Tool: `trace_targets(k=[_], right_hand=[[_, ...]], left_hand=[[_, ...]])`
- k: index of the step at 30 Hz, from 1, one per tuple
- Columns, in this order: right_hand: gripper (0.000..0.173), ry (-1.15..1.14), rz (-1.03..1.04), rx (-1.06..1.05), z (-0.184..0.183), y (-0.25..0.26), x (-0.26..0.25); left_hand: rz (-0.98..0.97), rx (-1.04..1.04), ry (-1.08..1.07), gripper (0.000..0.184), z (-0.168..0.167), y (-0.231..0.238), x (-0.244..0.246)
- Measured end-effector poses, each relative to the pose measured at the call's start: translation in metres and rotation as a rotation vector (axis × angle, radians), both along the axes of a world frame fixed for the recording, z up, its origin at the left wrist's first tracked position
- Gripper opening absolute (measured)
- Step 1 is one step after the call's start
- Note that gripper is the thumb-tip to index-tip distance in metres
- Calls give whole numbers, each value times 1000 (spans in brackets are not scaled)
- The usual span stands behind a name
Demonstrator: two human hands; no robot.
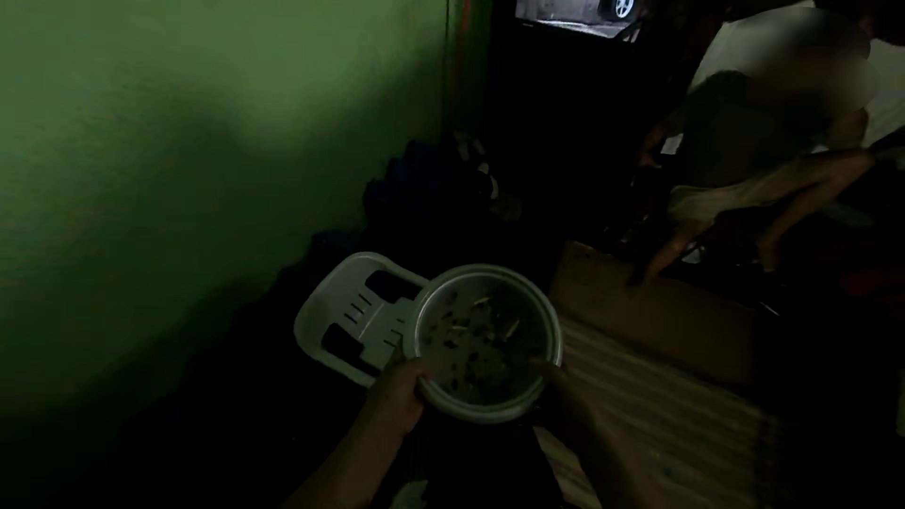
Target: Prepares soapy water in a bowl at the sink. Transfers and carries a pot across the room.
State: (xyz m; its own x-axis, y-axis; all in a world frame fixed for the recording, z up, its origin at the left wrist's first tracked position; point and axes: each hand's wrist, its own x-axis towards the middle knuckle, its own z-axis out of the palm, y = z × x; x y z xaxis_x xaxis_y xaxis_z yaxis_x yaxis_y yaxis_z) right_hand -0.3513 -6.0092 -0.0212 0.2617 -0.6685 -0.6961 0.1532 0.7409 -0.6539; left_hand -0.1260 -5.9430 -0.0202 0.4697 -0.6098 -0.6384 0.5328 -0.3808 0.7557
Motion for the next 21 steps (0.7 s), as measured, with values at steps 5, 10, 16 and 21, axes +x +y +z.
trace_targets(k=[5,10,16,21], right_hand=[[46,-76,-122,117,-4,-136,36],[47,-11,-223,114,-16,-261,60],[37,-82,-217,158,-41,-419,55],[30,52,-308,202,-62,-554,42]], left_hand=[[-95,-20,28,75,-13,-146,32],[-203,-42,94,77,-28,-294,60],[-303,-11,65,76,-42,-470,57],[-337,2,65,76,-65,-608,42]])
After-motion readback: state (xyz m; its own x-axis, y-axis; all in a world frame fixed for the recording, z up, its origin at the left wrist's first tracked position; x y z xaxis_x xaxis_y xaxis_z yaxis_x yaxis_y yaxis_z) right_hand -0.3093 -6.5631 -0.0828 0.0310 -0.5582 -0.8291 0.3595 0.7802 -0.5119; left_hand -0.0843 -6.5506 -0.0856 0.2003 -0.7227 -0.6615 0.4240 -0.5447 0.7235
